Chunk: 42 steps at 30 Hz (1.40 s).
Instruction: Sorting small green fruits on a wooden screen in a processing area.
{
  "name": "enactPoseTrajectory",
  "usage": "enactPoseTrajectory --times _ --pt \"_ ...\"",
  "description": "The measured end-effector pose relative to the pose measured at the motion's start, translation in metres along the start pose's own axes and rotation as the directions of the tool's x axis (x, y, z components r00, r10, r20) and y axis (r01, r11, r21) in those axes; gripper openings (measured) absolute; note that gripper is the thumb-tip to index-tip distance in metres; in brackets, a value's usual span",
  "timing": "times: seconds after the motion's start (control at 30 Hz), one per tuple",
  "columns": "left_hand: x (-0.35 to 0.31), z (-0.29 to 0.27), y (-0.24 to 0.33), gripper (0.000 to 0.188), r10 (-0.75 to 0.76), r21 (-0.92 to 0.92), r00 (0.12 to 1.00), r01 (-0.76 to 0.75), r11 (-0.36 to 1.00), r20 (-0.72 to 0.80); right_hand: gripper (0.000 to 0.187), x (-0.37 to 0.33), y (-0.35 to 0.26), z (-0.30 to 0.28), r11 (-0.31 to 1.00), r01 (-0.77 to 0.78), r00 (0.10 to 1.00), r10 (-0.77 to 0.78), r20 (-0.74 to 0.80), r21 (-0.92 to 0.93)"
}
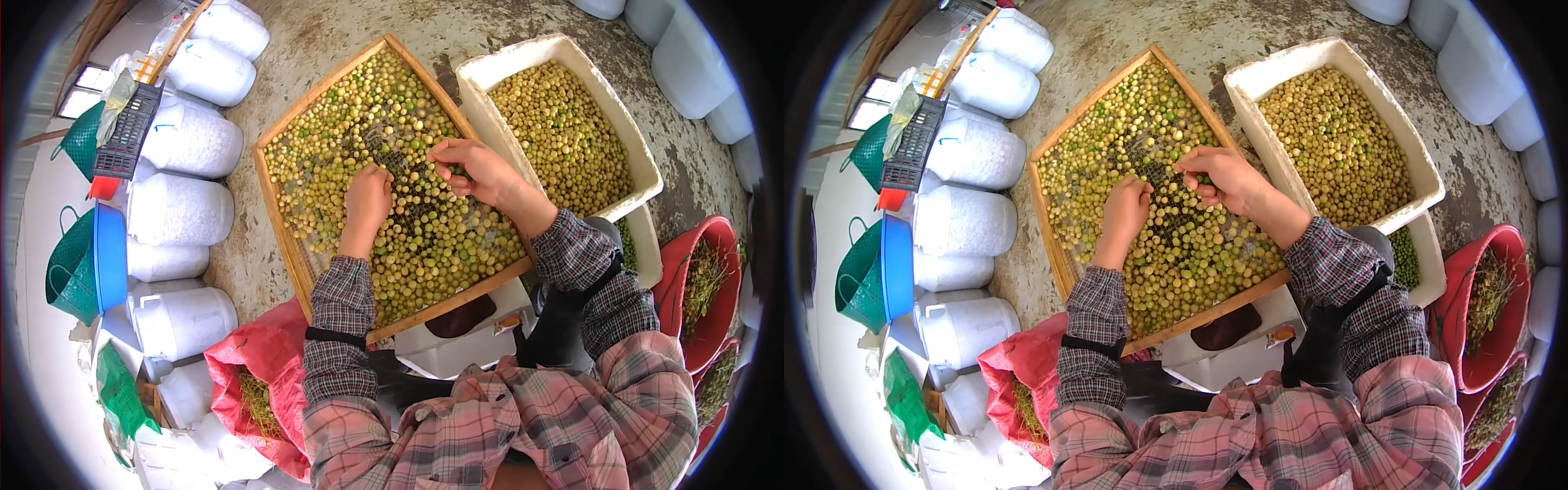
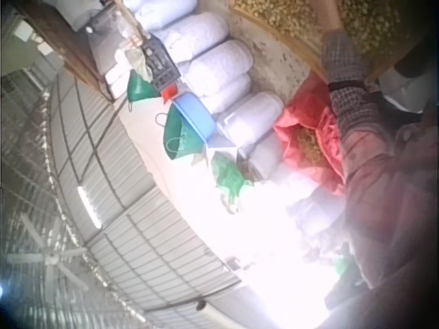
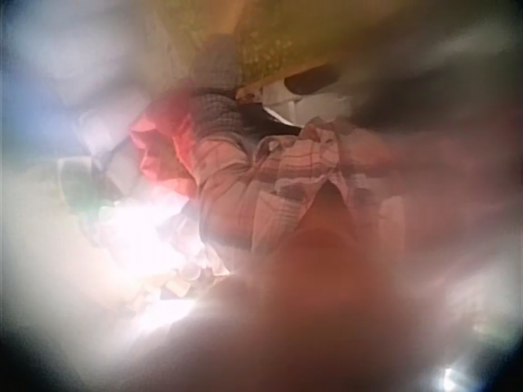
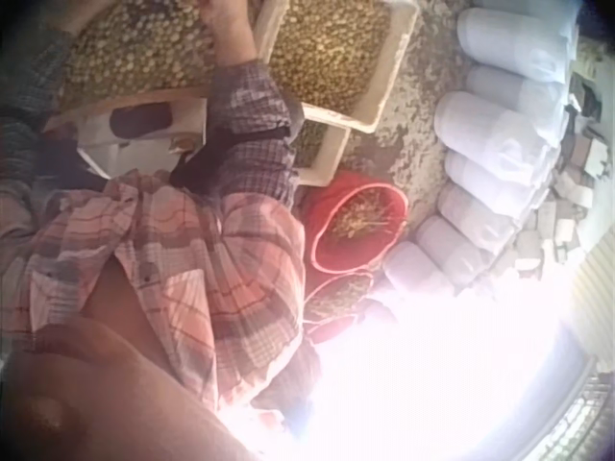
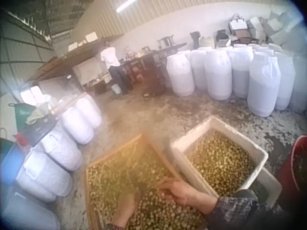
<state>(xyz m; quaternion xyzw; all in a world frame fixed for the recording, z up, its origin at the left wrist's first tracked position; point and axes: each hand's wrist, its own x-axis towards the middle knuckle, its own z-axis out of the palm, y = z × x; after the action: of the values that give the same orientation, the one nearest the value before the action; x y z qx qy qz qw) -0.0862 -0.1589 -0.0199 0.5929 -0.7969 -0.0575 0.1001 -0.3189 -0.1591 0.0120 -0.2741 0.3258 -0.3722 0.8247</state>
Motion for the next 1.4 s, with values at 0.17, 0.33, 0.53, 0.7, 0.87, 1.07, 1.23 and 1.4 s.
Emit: enactPoseTrajectory --times 0.17,0.33,0.53,0.7,0.87,1.07,1.23,1.4 --pt "-0.012 0.01 0.023 0.012 0.094 -0.149 0.992 -0.105 0.983 -0.079 0.015 -0.002 0.0 -0.003 1.0 -0.011 1.0 0.011 -0.004 -0.018" --pt "-0.013 0.011 0.038 0.012 0.024 -0.256 0.996 -0.046 0.966 -0.089 0.015 -0.003 -0.002 0.0 1.0 0.004 1.0 -0.004 0.005 -0.015" --pt "-0.004 0.021 0.043 0.009 0.114 -0.156 0.983 -0.137 0.978 -0.144 0.014 -0.002 -0.002 -0.001 1.0 0.01 1.0 -0.01 -0.002 -0.016" --pt "0.008 0.017 0.048 0.006 0.058 -0.02 0.998 -0.059 0.998 -0.021 0.013 -0.005 -0.003 0.0 1.0 0.004 1.0 -0.004 0.005 -0.004" --pt "0.014 0.018 0.052 0.002 0.006 -0.049 1.0 -0.007 0.999 -0.021 0.013 -0.005 -0.003 -0.001 1.0 0.012 1.0 -0.012 -0.009 -0.011" --pt "0.023 0.007 0.048 0.012 0.038 -0.099 0.995 -0.029 0.995 0.088 0.02 -0.001 -0.003 -0.002 0.999 0.029 0.998 -0.028 -0.063 0.015" --pt "0.02 -0.003 0.043 0.014 -0.137 -0.347 0.97 0.201 0.916 0.199 0.037 0.002 0.0 -0.004 0.999 -0.046 0.986 0.045 -0.159 0.001" --pt "0.018 -0.034 0.068 0.008 -0.124 -0.699 0.984 0.181 0.692 0.131 0.046 0.002 0.003 0.003 0.986 -0.146 0.966 0.16 -0.203 0.084"
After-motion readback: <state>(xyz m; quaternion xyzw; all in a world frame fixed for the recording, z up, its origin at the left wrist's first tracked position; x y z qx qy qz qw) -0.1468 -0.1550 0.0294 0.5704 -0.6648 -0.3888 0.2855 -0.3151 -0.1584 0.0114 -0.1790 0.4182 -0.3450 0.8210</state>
